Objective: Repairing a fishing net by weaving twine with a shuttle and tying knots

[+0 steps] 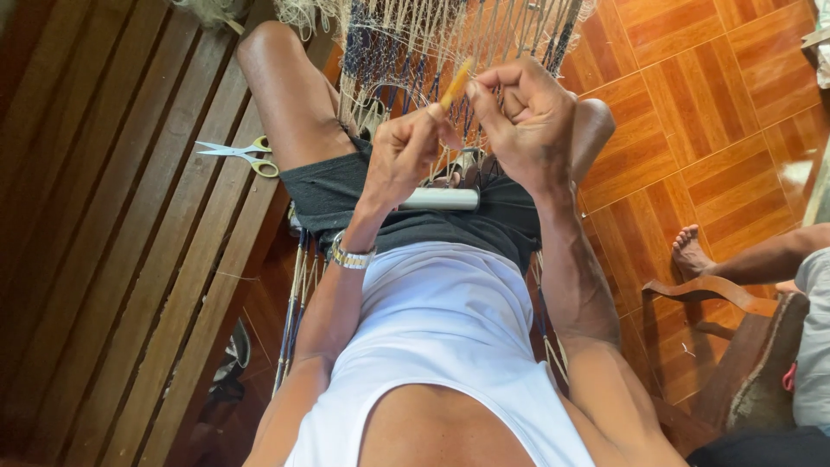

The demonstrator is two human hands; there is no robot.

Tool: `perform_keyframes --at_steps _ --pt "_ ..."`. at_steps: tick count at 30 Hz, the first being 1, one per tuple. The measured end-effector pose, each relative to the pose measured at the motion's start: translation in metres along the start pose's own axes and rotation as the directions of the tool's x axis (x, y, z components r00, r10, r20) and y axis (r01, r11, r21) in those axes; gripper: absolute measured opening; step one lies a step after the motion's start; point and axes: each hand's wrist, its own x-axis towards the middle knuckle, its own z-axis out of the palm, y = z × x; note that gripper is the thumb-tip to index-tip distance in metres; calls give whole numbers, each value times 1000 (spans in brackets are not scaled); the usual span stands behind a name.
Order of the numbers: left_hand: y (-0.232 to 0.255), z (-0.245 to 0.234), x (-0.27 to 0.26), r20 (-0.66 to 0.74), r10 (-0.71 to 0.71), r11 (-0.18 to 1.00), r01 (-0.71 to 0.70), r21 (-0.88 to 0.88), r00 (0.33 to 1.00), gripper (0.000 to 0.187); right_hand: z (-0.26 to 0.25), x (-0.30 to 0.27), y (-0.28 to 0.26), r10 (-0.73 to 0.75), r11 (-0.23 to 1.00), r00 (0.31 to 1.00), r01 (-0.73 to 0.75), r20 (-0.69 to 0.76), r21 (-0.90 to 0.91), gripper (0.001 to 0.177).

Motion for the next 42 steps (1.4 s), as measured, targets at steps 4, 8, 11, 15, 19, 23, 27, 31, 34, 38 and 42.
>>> perform_keyframes --at_steps 4,8,11,15,19,23,27,31,34,38,42 --pt "7 1 5 -23 -155 959 145 -245 988 44 5 -11 24 -50 998 998 49 31 30 6" --pt "-7 -7 6 73 -121 867 141 -478 990 22 9 -25 17 32 997 995 -37 90 60 7" --pt "-17 -4 7 4 -110 804 91 -588 994 18 15 -34 21 23 999 989 -30 149 44 5" --pt "-47 -5 8 -119 -78 623 -45 -781 990 21 26 -40 15 -7 1000 989 5 149 13 5" --pt "-39 -4 8 -126 -67 562 -67 -824 990 19 29 -44 10 11 1000 988 -9 154 -17 15" --pt "-32 -6 8 -176 -26 533 -136 -835 984 15 28 -46 12 30 999 984 -24 176 -41 17" --pt "-29 -5 8 -183 -15 484 -153 -862 983 15 26 -46 14 20 998 976 -6 217 -65 16" --pt "-34 -6 8 -144 -28 435 -118 -893 989 17 24 -45 12 19 998 977 -5 211 -69 16" --pt "-26 -5 8 -91 14 426 -88 -901 996 22 20 -42 13 -17 997 982 31 187 -70 16" --pt "-38 -7 10 -64 -99 550 1 -835 993 15 13 -37 20 -84 996 986 87 144 -13 8" --pt "-34 -3 11 -48 -192 701 103 -705 980 18 17 -39 16 -97 991 989 86 108 102 13"
